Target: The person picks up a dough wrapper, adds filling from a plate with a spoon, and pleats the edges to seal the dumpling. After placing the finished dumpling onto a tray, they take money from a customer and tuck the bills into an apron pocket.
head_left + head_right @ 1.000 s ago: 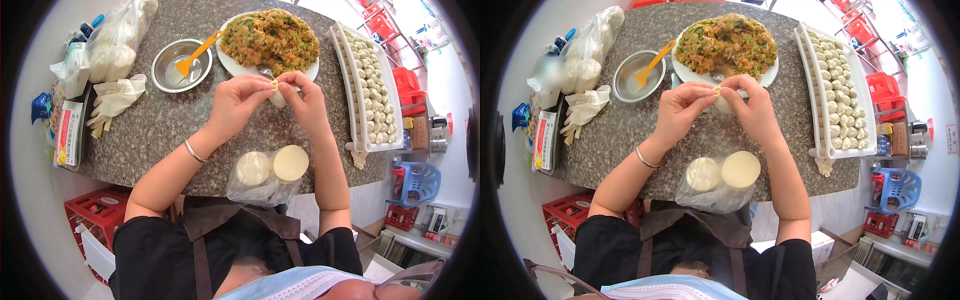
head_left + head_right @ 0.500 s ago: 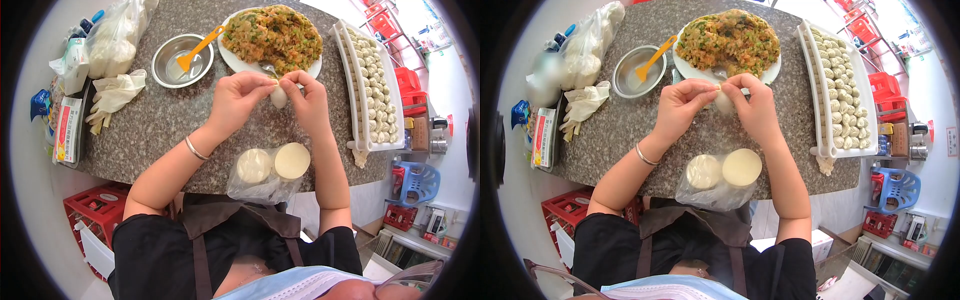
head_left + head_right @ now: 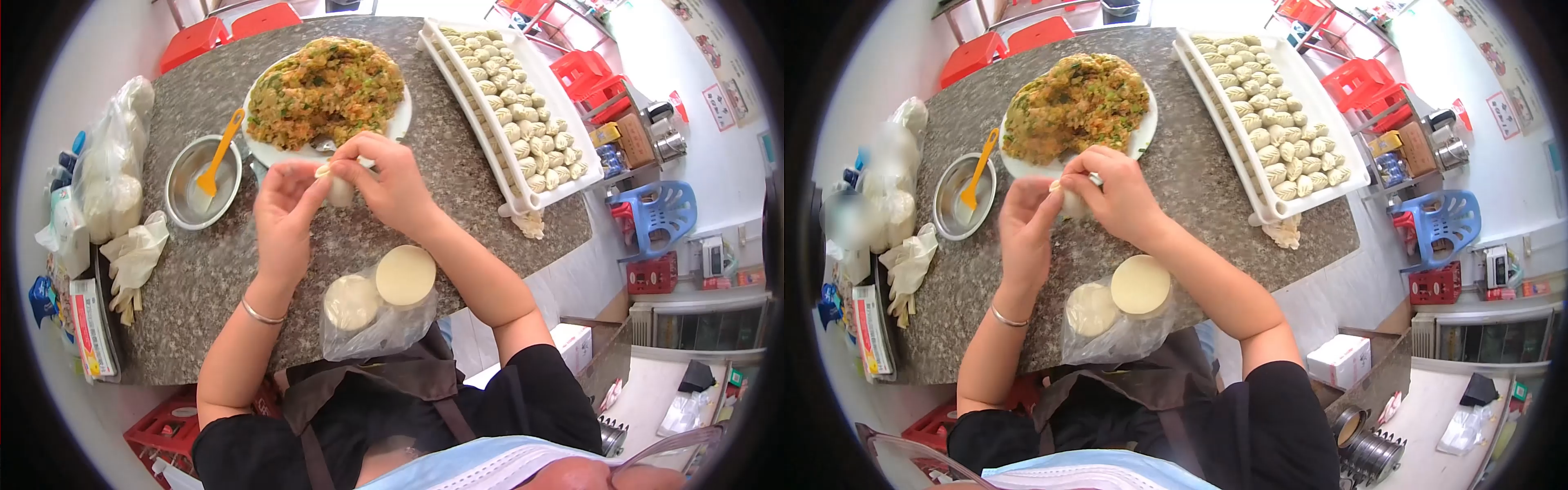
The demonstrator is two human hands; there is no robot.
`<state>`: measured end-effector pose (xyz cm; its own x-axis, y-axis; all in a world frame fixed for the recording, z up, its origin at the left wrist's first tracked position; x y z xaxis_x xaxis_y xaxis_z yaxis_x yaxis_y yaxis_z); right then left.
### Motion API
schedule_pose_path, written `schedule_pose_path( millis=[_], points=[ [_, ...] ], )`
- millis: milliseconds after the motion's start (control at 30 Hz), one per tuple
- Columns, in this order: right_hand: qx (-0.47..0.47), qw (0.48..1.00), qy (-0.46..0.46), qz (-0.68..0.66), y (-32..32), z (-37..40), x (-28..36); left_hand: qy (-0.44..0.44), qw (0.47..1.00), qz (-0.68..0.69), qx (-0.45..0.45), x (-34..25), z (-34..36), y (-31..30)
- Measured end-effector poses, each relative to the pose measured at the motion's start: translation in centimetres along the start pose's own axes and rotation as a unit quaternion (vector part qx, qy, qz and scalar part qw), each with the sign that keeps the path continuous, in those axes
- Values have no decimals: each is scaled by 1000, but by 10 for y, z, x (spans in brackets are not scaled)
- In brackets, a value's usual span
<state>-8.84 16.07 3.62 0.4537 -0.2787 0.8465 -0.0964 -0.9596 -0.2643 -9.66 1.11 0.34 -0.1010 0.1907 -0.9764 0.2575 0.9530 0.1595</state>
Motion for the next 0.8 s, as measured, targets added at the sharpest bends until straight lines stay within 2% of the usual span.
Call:
schedule_pose_path(
  millis=[67, 133, 200, 300, 433, 500, 600, 800],
  points=[
    [-12, 1000, 6, -3, 0, 0, 2, -139, 956, 256, 24, 9, 2, 5],
    [-13, 1000, 13, -19, 5, 2, 1, -149, 954, 259, 13, 17, 4, 4],
    [-19, 995, 77, -61, 5, 2, -4, -154, 950, 271, 15, 18, 2, 0],
    [-33, 997, 63, -39, 7, 1, -1, -145, 958, 240, 58, 17, 2, 2],
    [-4, 999, 45, 3, 6, 2, 0, -153, 963, 217, 45, 16, 5, 3],
    [-1, 999, 25, 20, 8, 2, 0, -121, 964, 236, 15, 12, 5, 3],
    [17, 999, -12, 48, 10, 1, 7, -91, 976, 198, 19, 13, 3, 0],
    [-24, 999, 31, 17, 8, 2, 3, -94, 982, 149, 69, 12, 2, 2]
  ],
)
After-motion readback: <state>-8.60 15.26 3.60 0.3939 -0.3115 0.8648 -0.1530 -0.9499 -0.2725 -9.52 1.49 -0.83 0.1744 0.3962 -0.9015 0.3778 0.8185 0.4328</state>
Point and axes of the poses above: each hand's wrist, its own z-axis away from the middle knuckle, its own y-axis out of the palm, x = y × z, the point moved 4 cm from there along -z, towards the middle knuckle, and after that the axes turned 7 degrees about -z, right-handed, at the moved point
